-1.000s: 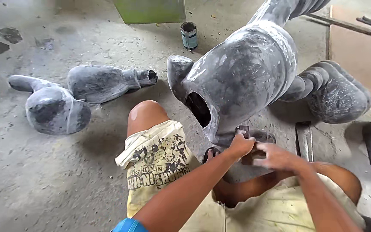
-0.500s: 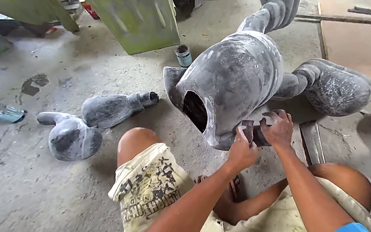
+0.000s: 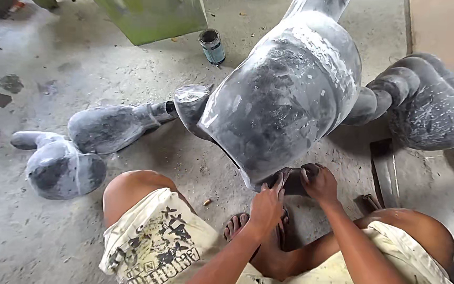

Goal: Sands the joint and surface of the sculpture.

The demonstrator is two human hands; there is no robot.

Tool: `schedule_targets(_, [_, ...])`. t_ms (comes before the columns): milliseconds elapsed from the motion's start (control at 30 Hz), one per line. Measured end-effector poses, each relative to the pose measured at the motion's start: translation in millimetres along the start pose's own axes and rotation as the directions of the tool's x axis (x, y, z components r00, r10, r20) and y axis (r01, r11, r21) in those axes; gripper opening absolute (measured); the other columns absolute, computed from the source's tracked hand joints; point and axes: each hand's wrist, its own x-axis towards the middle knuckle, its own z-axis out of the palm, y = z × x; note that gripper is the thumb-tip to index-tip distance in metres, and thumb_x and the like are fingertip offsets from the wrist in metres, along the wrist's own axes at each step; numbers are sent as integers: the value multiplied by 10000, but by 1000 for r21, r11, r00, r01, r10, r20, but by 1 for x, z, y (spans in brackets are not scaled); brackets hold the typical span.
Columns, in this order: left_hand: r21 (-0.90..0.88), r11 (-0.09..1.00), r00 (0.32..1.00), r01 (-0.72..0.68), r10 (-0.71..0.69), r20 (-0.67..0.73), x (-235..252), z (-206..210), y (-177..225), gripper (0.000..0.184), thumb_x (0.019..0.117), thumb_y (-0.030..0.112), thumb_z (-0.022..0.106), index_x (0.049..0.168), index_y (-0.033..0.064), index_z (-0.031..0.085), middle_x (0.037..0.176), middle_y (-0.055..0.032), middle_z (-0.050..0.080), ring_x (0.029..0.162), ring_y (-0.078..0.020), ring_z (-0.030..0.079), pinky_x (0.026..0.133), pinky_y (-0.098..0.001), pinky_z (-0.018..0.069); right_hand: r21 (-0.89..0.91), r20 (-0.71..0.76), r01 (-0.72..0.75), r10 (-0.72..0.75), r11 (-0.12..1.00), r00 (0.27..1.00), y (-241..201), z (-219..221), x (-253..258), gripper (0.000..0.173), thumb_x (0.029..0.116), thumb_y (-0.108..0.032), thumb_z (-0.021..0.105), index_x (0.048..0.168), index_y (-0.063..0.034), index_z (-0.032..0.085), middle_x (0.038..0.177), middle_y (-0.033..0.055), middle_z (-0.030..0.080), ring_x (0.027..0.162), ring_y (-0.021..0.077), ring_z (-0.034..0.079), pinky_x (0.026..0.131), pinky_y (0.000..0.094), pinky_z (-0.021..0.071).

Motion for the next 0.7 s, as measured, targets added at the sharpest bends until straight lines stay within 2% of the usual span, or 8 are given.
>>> schedule_targets(100, [44,999,998,-29,32,-57,18,3,7,528,1085,548,303,1598,428,326,1324,-216,617,1009,-378,704,861,-565,575,-17,-12,-44,44,999,999,-4,-3,5,303,943,-435,592,1005,-189,757,965,60,738,939,293,708,776,547,568])
schedule_targets(200, [93,996,993,0,11,-117,38,1,21,518,1090,545,275,1572,403,399,1192,-181,706,1043,-387,705,863,-583,565,-47,-7,-30,30,998,1000,-1,2,9,346,924,-466,555,1004,-196,756,971,56,742,943,280,714,785,524,578])
schedule_targets(300, [69,997,997,37,-32,-72,36,-9,25,523,1090,531,257,1581,401,387,1174,-138,726,1089,-363,698,894,-582,559,-53,5,-45,45,998,999,-1,3,10,391,905,-505,517,1011,-222,765,979,26,748,945,258,718,771,495,587])
schedule_targets(433, [78,997,997,30,-24,-73,30,-9,19,522,1086,538,272,1584,421,371,1098,-134,740,1007,-354,720,846,-571,575,-72,-24,-64,63,995,998,-3,2,10,415,901,-521,480,994,-237,767,982,8,751,949,242,719,765,480,587])
schedule_targets(567, [102,995,988,7,8,-154,44,2,19,527,1087,535,292,1520,328,509,1167,-126,734,1079,-330,708,900,-539,563,-50,-6,-63,63,997,998,-2,4,8,408,897,-519,492,1014,-242,768,988,3,750,952,235,715,775,475,584])
schedule_targets(633, [71,997,994,-3,10,-109,36,-3,13,517,1085,530,296,1549,371,459,1147,-113,739,1061,-326,712,898,-549,568,-44,18,-69,70,997,997,-2,4,6,411,899,-532,490,1018,-250,764,992,-5,745,959,221,711,779,467,585])
schedule_targets(700, [42,999,998,-4,7,-58,21,-11,7,509,1082,532,310,1564,409,419,1061,-109,752,972,-331,732,836,-575,583,-52,46,-87,90,995,995,-4,1,8,415,904,-537,485,1028,-252,761,1011,-6,743,980,216,708,794,461,587])
